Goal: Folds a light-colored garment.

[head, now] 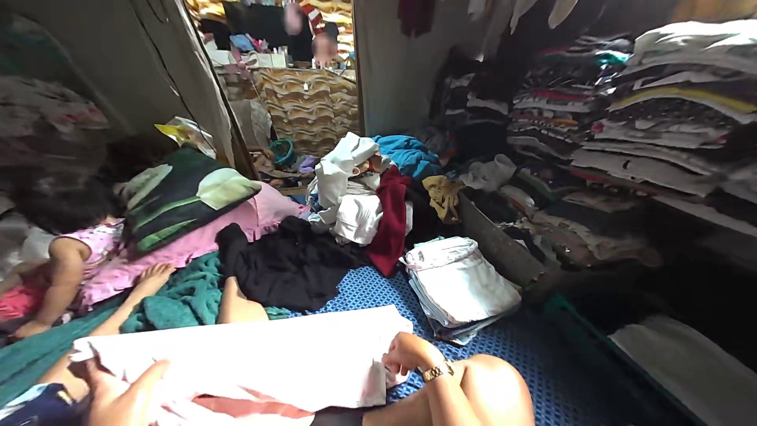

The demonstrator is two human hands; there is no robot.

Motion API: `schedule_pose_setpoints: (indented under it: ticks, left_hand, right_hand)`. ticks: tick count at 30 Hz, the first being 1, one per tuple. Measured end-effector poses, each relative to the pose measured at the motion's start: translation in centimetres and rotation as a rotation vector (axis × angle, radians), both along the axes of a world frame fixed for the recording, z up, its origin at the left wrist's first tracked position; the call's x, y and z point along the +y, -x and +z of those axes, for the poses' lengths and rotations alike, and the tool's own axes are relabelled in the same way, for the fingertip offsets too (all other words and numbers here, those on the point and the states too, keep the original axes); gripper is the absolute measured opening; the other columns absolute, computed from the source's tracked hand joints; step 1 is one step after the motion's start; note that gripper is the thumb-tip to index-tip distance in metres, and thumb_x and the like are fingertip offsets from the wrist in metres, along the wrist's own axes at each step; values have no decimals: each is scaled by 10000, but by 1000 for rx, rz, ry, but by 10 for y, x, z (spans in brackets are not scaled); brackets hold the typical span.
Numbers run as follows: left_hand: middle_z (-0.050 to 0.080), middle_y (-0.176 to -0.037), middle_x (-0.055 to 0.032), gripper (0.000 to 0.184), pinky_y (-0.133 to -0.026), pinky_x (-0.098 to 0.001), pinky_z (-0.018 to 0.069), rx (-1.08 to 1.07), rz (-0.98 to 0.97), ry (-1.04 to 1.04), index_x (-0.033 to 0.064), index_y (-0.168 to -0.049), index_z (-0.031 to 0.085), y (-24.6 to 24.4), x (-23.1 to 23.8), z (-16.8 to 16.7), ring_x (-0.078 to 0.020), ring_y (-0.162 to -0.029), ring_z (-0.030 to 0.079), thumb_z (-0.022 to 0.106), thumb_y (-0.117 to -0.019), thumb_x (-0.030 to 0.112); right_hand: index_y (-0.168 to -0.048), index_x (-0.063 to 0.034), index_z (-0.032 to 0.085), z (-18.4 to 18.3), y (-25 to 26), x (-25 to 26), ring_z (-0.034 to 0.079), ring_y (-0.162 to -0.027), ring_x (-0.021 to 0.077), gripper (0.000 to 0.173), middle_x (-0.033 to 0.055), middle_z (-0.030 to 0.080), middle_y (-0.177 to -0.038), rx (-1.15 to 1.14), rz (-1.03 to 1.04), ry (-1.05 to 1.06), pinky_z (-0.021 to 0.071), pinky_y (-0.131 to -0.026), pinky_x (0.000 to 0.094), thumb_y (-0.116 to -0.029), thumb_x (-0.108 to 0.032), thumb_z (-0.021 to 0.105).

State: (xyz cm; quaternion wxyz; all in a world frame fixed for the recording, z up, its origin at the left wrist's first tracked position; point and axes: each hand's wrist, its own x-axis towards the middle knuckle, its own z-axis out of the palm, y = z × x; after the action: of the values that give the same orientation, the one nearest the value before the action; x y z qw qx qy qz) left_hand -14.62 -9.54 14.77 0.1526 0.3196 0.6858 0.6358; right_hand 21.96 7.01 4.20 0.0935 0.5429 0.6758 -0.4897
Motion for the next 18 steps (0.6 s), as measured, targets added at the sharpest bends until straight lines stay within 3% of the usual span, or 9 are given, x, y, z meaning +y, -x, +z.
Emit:
schedule_pose_setpoints:
  ticks: [2, 5, 9, 11, 13, 18]
  left_hand:
    - [210, -1649, -179, 1051, -1130, -238, 382, -3, -4, -2, 60, -1626, -45, 0, 0, 0, -83, -1426, 383, 635, -828, -9]
    - [225, -1647, -166, 1040, -1118, -233, 396, -17, -1, -6, 75, -1630, -32, -2, -3, 1, -76, -1417, 395, 633, -837, -22]
    - [238, -1642, -181, 1026, -1123, -242, 395, -8, -8, 8, 61, -1629, -20, 3, -7, 0, -89, -1418, 401, 640, -844, 12]
    - [245, -1635, -181, 1016, -1114, -241, 405, -11, -9, 8, 64, -1627, -23, 4, -8, -1, -86, -1408, 412, 633, -853, 13]
    - [238, -1639, -178, 1019, -1116, -236, 399, -27, -4, 8, 69, -1628, -38, 2, -7, 1, -80, -1408, 407, 629, -860, 8]
    - [238, -1643, -183, 1013, -1140, -250, 381, -12, 4, -1, 50, -1628, -14, 0, -7, 0, -106, -1435, 386, 644, -859, 33]
  right_hand:
    - [-1123, 44, 672, 4, 15, -13, 630, -758, 204, 425, 132, 688, -915, -100, 62, 119, 526, -749, 420, -990, -360, 664]
    - [-1116, 43, 678, 2, 31, -22, 644, -790, 236, 434, 151, 692, -939, -268, 161, 133, 525, -786, 462, -944, -354, 713]
    - [-1133, 27, 667, -4, 34, -21, 629, -765, 222, 317, 148, 689, -927, -182, 238, 122, 515, -744, 447, -965, -242, 686]
    - [-1143, 9, 666, -7, 36, -23, 618, -746, 213, 307, 136, 690, -917, -170, 226, 105, 504, -720, 435, -965, -240, 683]
    - [-1166, 7, 675, -9, 39, -24, 654, -799, 252, 351, 153, 702, -961, -217, 198, 73, 522, -770, 480, -957, -275, 686]
    - [-1113, -16, 697, -12, 41, -22, 670, -810, 238, 340, 119, 714, -948, -252, 85, 29, 529, -776, 478, -934, -305, 692]
